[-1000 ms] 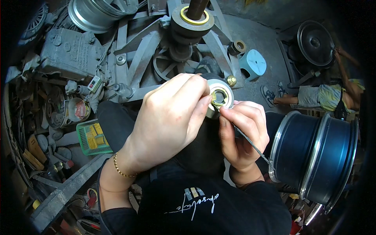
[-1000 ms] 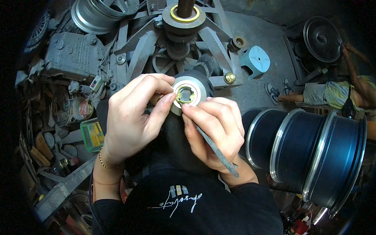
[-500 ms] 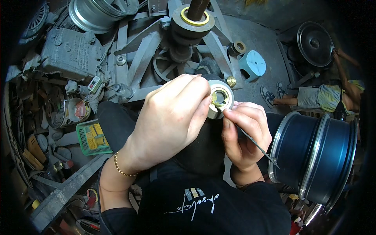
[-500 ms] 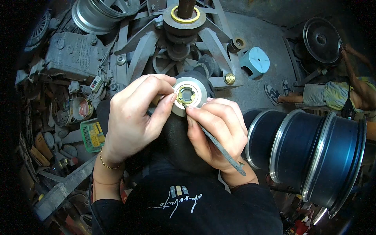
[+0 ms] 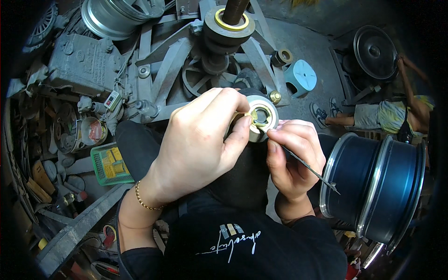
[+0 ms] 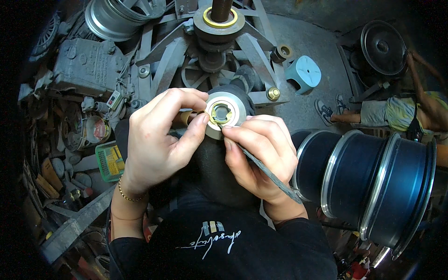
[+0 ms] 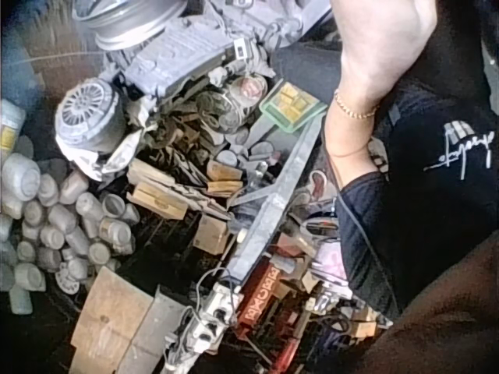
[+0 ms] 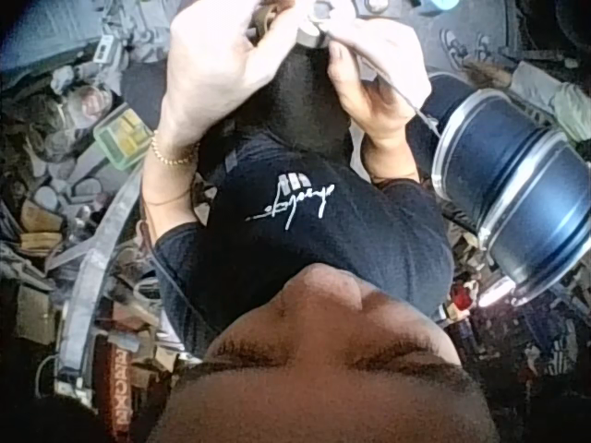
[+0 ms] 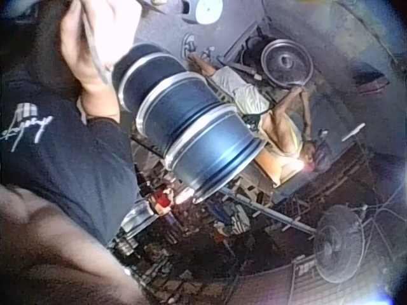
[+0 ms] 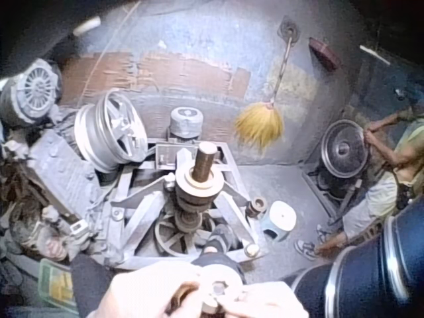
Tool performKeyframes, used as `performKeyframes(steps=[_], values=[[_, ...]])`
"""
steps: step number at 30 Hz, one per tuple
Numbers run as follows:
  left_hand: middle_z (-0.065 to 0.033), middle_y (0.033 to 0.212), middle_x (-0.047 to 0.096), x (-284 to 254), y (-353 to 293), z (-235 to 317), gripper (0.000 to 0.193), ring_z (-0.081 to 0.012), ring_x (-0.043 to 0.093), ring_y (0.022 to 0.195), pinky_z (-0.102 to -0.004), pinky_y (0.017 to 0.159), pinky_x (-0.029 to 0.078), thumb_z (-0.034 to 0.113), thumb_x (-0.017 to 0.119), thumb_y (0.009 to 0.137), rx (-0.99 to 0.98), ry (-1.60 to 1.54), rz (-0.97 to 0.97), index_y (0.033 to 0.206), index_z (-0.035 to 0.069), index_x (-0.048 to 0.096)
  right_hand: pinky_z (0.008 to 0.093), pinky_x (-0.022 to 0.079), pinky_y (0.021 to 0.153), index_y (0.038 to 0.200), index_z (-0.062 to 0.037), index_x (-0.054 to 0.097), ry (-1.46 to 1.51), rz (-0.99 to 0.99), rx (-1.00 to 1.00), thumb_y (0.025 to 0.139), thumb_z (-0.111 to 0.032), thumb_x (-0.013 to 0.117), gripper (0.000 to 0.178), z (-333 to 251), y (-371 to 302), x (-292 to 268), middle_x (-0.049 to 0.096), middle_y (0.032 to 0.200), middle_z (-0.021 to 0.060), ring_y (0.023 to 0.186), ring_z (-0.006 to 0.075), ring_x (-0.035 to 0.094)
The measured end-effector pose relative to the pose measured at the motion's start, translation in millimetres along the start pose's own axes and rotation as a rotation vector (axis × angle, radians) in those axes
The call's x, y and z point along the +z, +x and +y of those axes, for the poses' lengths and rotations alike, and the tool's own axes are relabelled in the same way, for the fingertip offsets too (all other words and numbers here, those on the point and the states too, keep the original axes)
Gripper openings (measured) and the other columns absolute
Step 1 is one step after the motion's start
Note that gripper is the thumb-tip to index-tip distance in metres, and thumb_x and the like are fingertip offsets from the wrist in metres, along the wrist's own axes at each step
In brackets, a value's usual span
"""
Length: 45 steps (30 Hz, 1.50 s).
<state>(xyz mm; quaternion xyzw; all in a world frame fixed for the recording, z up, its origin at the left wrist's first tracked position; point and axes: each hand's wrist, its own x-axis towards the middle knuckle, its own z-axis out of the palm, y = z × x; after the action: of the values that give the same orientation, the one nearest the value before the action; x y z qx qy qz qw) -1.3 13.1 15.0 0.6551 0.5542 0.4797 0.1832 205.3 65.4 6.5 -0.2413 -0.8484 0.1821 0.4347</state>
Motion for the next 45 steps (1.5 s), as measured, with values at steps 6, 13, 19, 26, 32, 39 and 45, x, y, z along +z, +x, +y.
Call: performKeyframes(steps=[6,13,19,26,32,39,45], values=[[-0.0157,0.106,0.076,-0.5,0.2,2.3,0.017,-0.0215,0.078,0.093,-0.0308,0.08,0.063,-0.003,0.075,0.092,-0.032,-0.072,0.013,0.108,-0.004,0.071,0.0397,0.058,0.083,0.108,-0.0008,0.078,0.01,0.008,-0.01,0.083,0.001,0.082,0.025,1.8,0.5,0.9,0.073,0.096,0.0132,0.087,0.03,0.07],[-0.0147,0.104,0.075,-0.9,-0.2,-2.5,0.01,-0.0207,0.073,0.084,-0.0298,0.074,0.057,-0.004,0.075,0.09,0.027,-0.058,-0.009,0.099,-0.003,0.071,0.0417,0.057,0.088,0.103,-0.001,0.075,0.105,0.074,0.044,0.087,-0.003,0.076,0.016,-0.5,-3.3,-3.4,0.071,0.1,0.0143,0.094,0.0311,0.069],[-0.0146,0.102,0.073,-2.0,1.1,0.1,0.01,-0.0226,0.072,0.086,-0.03,0.075,0.056,-0.003,0.075,0.089,0.055,-0.04,-0.018,0.098,-0.003,0.071,0.0372,0.054,0.081,0.113,0.0039,0.07,0.111,0.095,0.211,0.093,-0.006,0.059,0.024,-4.8,1.1,-13.5,0.067,0.099,0.0162,0.087,0.0259,0.065],[-0.0145,0.102,0.072,0.4,-1.2,0.3,0.01,-0.0241,0.072,0.086,-0.0317,0.075,0.057,-0.001,0.077,0.089,0.038,-0.066,-0.023,0.097,-0.003,0.071,0.0354,0.051,0.067,0.103,-0.0028,0.077,-0.077,-0.106,0.156,0.076,-0.001,0.08,0.027,-4.1,13.6,-10.6,0.064,0.087,0.0109,0.075,0.0241,0.063],[-0.0141,0.103,0.072,-1.3,-1.6,0.3,0.011,-0.023,0.072,0.085,-0.0315,0.073,0.057,-0.001,0.077,0.089,0.04,-0.065,-0.029,0.097,-0.002,0.07,0.0349,0.051,0.069,0.102,-0.0028,0.076,-0.031,-0.117,0.159,0.078,0.0,0.084,0.026,-1.0,9.8,-6.2,0.063,0.085,0.0089,0.076,0.0239,0.062],[-0.014,0.103,0.071,-0.9,-1.5,-0.3,0.01,-0.0211,0.071,0.083,-0.0299,0.072,0.057,-0.002,0.077,0.088,0.039,-0.055,-0.033,0.096,-0.002,0.07,0.0375,0.052,0.075,0.1,-0.0015,0.068,0.075,-0.14,0.133,0.084,-0.001,0.078,0.019,7.8,9.6,1.6,0.069,0.092,0.0095,0.083,0.0274,0.063],[-0.0134,0.102,0.071,-0.8,-0.8,-0.3,0.01,-0.0203,0.071,0.081,-0.0293,0.07,0.056,-0.002,0.077,0.088,0.041,-0.042,-0.031,0.095,-0.002,0.069,0.0375,0.052,0.075,0.1,-0.0013,0.067,0.11,-0.136,0.13,0.086,0.0,0.076,0.017,9.9,9.3,1.5,0.071,0.093,0.0095,0.084,0.0277,0.063]])
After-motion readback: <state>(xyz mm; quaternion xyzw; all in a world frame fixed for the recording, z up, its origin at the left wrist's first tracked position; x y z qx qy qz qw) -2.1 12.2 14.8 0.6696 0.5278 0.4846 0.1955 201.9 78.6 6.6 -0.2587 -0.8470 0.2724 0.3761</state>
